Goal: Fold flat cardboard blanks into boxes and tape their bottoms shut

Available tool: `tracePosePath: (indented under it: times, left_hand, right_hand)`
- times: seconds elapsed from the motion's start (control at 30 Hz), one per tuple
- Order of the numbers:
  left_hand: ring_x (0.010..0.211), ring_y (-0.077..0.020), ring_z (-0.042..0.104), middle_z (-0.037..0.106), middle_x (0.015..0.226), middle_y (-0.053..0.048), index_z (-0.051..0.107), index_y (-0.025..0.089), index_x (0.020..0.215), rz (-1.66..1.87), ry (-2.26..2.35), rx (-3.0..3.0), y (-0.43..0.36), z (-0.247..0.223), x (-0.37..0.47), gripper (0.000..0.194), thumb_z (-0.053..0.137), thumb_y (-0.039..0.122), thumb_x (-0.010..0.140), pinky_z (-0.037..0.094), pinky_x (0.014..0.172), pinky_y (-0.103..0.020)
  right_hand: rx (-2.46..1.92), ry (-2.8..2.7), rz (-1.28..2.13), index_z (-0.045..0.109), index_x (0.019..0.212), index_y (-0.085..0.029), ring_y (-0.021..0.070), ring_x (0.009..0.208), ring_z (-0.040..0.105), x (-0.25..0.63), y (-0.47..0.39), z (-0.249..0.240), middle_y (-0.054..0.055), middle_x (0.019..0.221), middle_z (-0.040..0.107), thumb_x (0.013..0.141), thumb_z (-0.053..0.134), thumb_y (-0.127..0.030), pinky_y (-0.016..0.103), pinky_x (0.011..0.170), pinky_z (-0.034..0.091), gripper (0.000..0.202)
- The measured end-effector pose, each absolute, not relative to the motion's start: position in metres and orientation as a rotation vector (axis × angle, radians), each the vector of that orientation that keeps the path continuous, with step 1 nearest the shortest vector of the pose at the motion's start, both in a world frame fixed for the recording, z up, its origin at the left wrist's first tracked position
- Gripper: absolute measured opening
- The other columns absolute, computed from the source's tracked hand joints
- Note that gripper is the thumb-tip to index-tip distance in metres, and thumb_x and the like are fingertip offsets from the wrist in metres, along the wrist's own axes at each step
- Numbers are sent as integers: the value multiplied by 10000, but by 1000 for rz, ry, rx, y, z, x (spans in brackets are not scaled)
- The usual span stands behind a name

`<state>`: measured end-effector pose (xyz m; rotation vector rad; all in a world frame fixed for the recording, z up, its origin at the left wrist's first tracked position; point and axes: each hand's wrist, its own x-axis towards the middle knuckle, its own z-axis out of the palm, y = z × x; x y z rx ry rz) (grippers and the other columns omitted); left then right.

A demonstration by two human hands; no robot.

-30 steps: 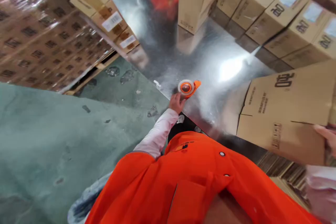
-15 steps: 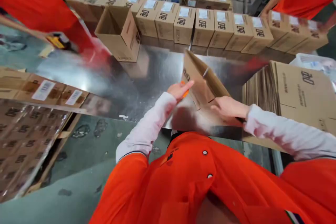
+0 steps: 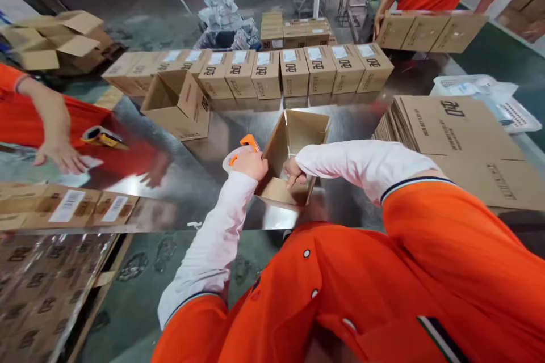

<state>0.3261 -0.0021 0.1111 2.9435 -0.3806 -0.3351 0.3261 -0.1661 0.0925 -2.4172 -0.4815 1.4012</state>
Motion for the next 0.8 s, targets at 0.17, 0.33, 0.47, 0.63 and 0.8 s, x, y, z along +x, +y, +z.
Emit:
tracePosePath:
  times: [0.17,0.33,0.47,0.63,0.8]
  left_hand:
    - [1318,-348,636,714,1339,-220,776,98,1268,-389,-400,3044,5,111,325,445,447,303,1050,512,1122,-433]
    - [1302,-333,654,729,1331,-191,783,158,1297,-409,-394,3112,-2,113,316,480,424,362,1052,523,1090,-404]
    - [1238,-319,691,733,1306,-195,789,182,1291,-411,-359,3143,-3,114,314,478,420,369,1050,539,1034,-387]
    - [1197,-348,697,719,1276,-236,781,132,1291,-374,-360,3169,-5,114,312,481,420,337,1047,528,1012,-414]
    - [1123,-411,673,681,1237,-328,776,21,1216,-189,-353,3245,-39,102,287,492,356,184,1019,516,872,-484]
  right_hand:
    - [-2880,-671,1146,783,924,-72,390,1130,685,316,-150,86,179,989,754,752,934,-429,544,1122,494,424]
    - [-3232,-643,230,607,1513,-66,617,1525,233,304,-184,103,280,1602,445,743,844,-703,804,1231,90,1027]
    - [-3218,-43,21,271,1717,-33,689,1510,139,324,-209,112,327,1733,109,721,780,-846,854,1172,102,1383]
    - [-2993,-49,596,184,1757,-129,646,1488,305,320,-192,99,310,1737,118,708,719,-922,802,1155,301,1420]
    - [-2922,-76,746,632,1526,-83,606,1454,413,319,-174,70,305,1662,341,712,851,-752,782,1162,339,1076]
